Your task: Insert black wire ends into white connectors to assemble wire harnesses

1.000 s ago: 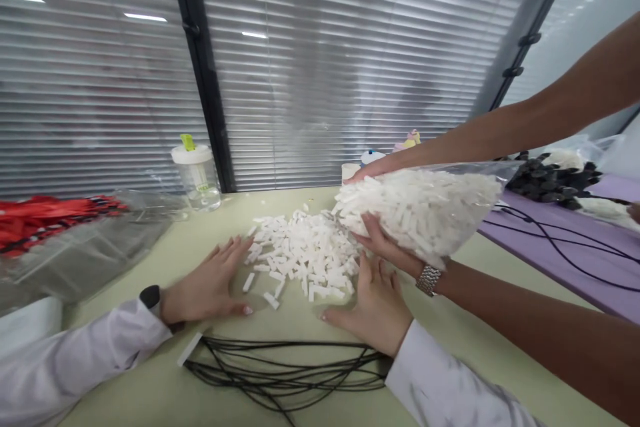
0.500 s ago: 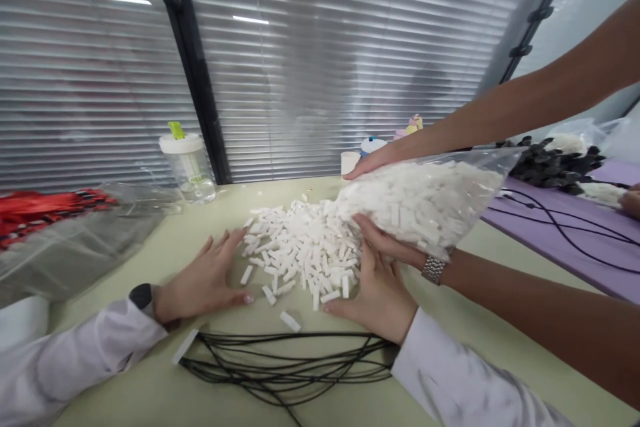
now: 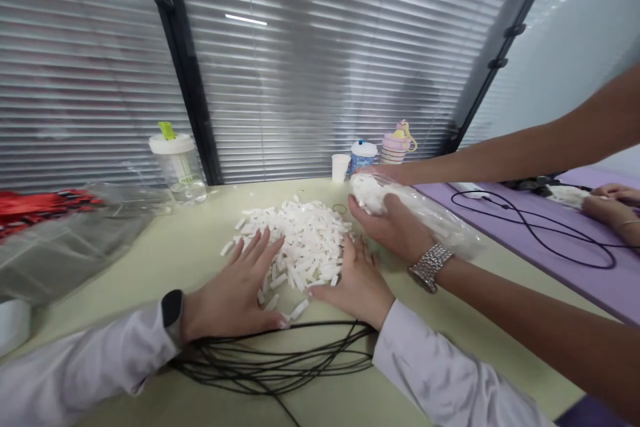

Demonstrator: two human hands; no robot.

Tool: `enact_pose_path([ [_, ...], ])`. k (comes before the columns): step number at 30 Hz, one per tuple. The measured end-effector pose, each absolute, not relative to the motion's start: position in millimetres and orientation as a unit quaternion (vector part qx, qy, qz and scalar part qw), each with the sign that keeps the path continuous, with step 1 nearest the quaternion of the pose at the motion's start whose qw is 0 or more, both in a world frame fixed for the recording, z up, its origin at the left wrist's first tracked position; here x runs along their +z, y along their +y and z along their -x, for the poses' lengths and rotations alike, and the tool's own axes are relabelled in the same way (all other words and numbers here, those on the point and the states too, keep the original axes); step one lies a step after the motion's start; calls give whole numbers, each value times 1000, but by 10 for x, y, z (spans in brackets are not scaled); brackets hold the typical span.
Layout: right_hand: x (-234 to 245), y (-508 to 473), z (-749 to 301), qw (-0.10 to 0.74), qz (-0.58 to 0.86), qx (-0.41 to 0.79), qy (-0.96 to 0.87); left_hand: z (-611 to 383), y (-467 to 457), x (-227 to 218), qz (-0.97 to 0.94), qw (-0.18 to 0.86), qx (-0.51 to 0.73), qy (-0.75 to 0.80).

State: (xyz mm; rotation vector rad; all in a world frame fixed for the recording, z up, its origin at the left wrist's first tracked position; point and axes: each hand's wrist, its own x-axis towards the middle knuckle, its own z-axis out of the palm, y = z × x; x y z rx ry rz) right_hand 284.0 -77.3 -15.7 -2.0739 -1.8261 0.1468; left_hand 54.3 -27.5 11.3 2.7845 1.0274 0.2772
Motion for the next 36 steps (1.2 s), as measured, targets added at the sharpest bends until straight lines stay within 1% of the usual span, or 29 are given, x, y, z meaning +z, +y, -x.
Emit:
enact_pose_path([
  [4, -154, -684, -2867, 155, 750, 59, -640, -572, -145, 44, -914, 86, 100, 383],
  [12, -115, -412, -2896, 136, 732, 76, -663, -409, 185, -71, -877, 76, 129, 456],
  [20, -89, -103, -2700, 146, 681, 110, -709, -226, 499, -88, -888, 65, 140, 433],
  [26, -103, 130, -2457, 187, 653, 137, -721, -191, 418, 10, -894, 10, 167, 415],
  [30, 74, 217, -2596, 247, 638, 151, -714, -303, 146, 128, -921, -21, 161, 355],
  [33, 212, 268, -2851, 307, 662, 140, -669, -476, -27, 160, -935, -24, 150, 319],
  [36, 207, 311, -3005, 329, 700, 146, -616, -674, -94, 132, -940, -23, 149, 307],
])
